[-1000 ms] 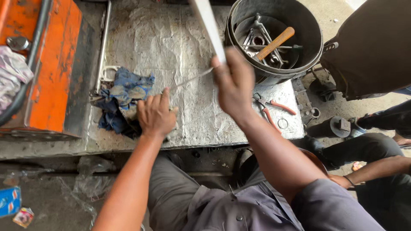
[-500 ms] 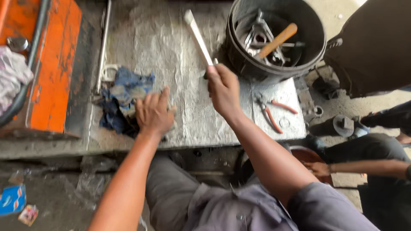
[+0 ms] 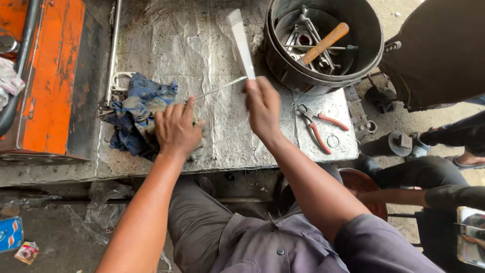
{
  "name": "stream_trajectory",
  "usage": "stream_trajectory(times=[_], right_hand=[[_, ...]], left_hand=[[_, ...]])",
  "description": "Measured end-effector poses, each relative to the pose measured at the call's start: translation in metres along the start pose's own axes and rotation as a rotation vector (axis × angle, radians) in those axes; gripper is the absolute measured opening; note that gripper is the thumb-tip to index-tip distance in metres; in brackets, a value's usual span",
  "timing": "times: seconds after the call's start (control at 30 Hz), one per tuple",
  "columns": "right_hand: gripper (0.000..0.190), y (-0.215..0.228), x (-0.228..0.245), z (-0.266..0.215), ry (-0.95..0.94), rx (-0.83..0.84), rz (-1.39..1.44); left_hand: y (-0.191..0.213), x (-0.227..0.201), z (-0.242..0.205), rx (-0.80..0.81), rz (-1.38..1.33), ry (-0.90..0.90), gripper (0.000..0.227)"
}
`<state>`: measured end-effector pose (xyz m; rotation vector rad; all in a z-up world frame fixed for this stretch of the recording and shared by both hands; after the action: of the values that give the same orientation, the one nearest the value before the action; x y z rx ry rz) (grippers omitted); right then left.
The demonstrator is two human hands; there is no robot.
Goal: The person uses pliers to remove a small component from a metal mechanical assembly and subsequently uses a long thin metal tool and a wrench to manipulate parts within the assembly housing.
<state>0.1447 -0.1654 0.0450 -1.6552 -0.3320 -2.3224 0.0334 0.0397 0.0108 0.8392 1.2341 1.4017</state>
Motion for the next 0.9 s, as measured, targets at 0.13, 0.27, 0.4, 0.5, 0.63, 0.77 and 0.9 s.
stream_trajectory(times=[0.13,0.27,0.4,0.5,0.63,0.77,0.9], right_hand=[[0.032,-0.006,-0.026,-0.014,-0.084,-0.122,-0.004],[0.035,-0.022,-0.080,-0.010,-0.704,-0.012,0.085],[0.039,0.001,-0.036,0.004,-0.098,-0.042,0.097],[0.035,-0.004,-0.029,-0.020,0.123,-0.123,0.012],[0.036,-0.024,-0.098,-0.027,-0.831,0.001,0.093],[0.035,-0.009,-0.081,-0.014,-0.369,-0.099,0.083],[0.038,-0.032,-0.120,-0.032,-0.900,0.135,-0.100]], left_hand=[[-0.002,0.000,0.001,0.020,-0.046,-0.004,0.070],[0.003,-0.012,0.001,0.009,0.041,-0.116,0.064],[0.007,0.004,-0.008,0.010,-0.024,0.000,0.072],[0.004,-0.006,-0.007,-0.089,0.039,-0.066,0.070],[0.002,-0.003,-0.002,-0.071,0.056,-0.066,0.070],[0.004,0.003,-0.003,-0.083,-0.026,-0.029,0.069],[0.007,-0.005,-0.002,-0.084,0.050,-0.087,0.070]])
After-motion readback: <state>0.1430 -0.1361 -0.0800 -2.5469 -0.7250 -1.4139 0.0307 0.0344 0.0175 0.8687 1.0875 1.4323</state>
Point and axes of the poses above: each hand's wrist, its own z-axis towards the middle knuckle, its own y-axis out of the back of the hand, x = y × z, the point moved 7 cm from there along z, towards the middle knuckle, and after that the axes turned 5 degrees about z, right-handed, at the moved point
